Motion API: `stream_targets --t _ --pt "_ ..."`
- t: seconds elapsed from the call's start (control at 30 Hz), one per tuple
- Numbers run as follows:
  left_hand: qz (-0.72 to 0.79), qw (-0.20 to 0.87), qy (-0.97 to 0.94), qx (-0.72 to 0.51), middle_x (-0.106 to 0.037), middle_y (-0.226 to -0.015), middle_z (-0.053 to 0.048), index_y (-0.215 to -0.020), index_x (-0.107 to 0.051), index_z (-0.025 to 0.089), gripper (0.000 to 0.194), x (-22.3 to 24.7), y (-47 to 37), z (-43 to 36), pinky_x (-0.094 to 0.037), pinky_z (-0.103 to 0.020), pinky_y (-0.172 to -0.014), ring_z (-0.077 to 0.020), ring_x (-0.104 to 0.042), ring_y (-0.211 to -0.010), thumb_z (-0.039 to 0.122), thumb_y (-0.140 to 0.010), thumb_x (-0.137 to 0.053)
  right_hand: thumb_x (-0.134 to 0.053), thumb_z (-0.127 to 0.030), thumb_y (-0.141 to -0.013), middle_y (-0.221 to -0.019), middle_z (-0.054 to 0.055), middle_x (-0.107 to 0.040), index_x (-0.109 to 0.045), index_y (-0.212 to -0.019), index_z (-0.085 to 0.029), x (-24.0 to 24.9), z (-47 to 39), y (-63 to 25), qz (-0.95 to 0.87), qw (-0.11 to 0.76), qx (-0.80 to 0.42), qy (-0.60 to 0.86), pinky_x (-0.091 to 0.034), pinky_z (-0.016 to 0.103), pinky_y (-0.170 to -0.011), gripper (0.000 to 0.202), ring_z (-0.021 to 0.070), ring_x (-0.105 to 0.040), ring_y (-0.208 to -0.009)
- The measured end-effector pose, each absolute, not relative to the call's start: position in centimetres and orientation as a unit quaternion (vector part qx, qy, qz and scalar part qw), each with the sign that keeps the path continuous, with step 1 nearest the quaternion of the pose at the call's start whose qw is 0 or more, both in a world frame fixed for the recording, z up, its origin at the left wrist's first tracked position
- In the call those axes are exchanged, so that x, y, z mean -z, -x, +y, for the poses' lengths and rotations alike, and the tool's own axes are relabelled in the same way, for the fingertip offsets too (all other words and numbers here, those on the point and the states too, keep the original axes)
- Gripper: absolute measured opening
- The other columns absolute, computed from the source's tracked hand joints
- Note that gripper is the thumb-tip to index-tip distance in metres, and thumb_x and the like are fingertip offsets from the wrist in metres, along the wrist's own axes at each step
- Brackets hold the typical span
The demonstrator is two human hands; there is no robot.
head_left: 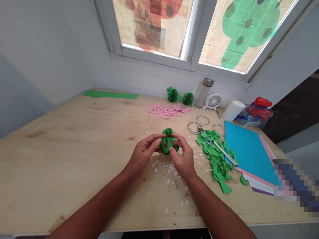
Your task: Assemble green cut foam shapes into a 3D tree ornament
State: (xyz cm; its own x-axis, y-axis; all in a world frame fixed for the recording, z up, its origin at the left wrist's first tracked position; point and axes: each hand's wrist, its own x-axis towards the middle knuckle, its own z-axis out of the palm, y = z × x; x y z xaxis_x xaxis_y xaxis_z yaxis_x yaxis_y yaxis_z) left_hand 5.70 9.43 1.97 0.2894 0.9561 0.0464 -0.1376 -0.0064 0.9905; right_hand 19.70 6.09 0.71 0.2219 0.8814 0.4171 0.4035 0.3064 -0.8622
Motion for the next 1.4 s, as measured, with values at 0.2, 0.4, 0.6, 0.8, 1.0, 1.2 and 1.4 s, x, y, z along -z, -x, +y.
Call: stream_targets --t 0.2,0.4,0.6,0.8,1.0,1.2,1.4 --pt "0.362 0.619 -0.526 -0.458 -0.07 -0.087 -0.006 -0.098 -0.068 0.017 0.031 -1.81 -5.57 9.54 -0.054 -0.04 -0.081 -0.0215 -0.066 -0.081 0.041 -0.079 -0.063 -0.056 -0.017 -0.074 -0.091 0.003 -0.068 -0.06 -0.113 -0.022 -0.41 6.1 -19.8 -0.59 0.553 -0.206 0.55 -0.048 0.035 -0.082 0.039 0.0194 -0.063 -0.085" --pt "0.347 0.628 -0.527 -0.456 -0.072 -0.093 -0.008 -0.099 -0.069 0.018 0.031 -1.9 -5.48 9.45 -0.053 -0.039 -0.081 -0.0231 -0.066 -0.086 0.041 -0.08 -0.062 -0.057 -0.02 -0.074 -0.089 0.003 -0.067 -0.062 -0.109 -0.022 -0.64 5.9 -19.79 -0.602 0.543 -0.19 0.553 -0.048 0.034 -0.081 0.035 0.0196 -0.061 -0.082" --pt "0.337 0.635 -0.531 -0.448 -0.072 -0.099 -0.01 -0.104 -0.068 0.017 0.035 -1.93 -5.4 9.43 -0.051 -0.043 -0.086 -0.0271 -0.065 -0.095 0.042 -0.081 -0.061 -0.059 -0.023 -0.075 -0.089 0.003 -0.067 -0.062 -0.109 -0.023 -0.79 5.83 -19.69 -0.601 0.545 -0.181 0.556 -0.047 0.034 -0.08 0.034 0.0198 -0.061 -0.082" --pt "0.338 0.637 -0.533 -0.443 -0.071 -0.106 -0.012 -0.106 -0.068 0.017 0.037 -1.85 -5.39 9.43 -0.049 -0.048 -0.09 -0.03 -0.063 -0.101 0.043 -0.081 -0.061 -0.061 -0.024 -0.075 -0.09 0.004 -0.067 -0.061 -0.11 -0.023 -0.67 5.91 -19.7 -0.602 0.546 -0.183 0.553 -0.048 0.035 -0.081 0.034 0.0201 -0.061 -0.083" --pt "0.336 0.637 -0.535 -0.442 -0.071 -0.106 -0.012 -0.108 -0.068 0.016 0.039 -1.84 -5.44 9.38 -0.049 -0.047 -0.091 -0.0308 -0.063 -0.103 0.043 -0.081 -0.06 -0.062 -0.025 -0.076 -0.09 0.004 -0.067 -0.061 -0.11 -0.023 -0.72 5.91 -19.62 -0.607 0.541 -0.174 0.555 -0.047 0.035 -0.081 0.034 0.0201 -0.061 -0.083" --pt "0.331 0.638 -0.538 -0.44 -0.07 -0.108 -0.011 -0.108 -0.068 0.018 0.036 -1.81 -5.4 9.38 -0.049 -0.044 -0.091 -0.0291 -0.063 -0.104 0.042 -0.082 -0.06 -0.061 -0.026 -0.077 -0.09 0.004 -0.068 -0.061 -0.109 -0.023 -0.88 5.89 -19.52 -0.608 0.536 -0.17 0.56 -0.047 0.036 -0.082 0.032 0.0204 -0.061 -0.084" --pt "0.335 0.633 -0.541 -0.441 -0.069 -0.11 -0.012 -0.108 -0.069 0.018 0.037 -1.8 -5.39 9.35 -0.048 -0.047 -0.093 -0.0298 -0.062 -0.105 0.042 -0.082 -0.06 -0.062 -0.026 -0.077 -0.093 0.004 -0.069 -0.06 -0.112 -0.024 -0.84 5.76 -19.44 -0.618 0.53 -0.141 0.564 -0.046 0.037 -0.083 0.035 0.0206 -0.062 -0.085"
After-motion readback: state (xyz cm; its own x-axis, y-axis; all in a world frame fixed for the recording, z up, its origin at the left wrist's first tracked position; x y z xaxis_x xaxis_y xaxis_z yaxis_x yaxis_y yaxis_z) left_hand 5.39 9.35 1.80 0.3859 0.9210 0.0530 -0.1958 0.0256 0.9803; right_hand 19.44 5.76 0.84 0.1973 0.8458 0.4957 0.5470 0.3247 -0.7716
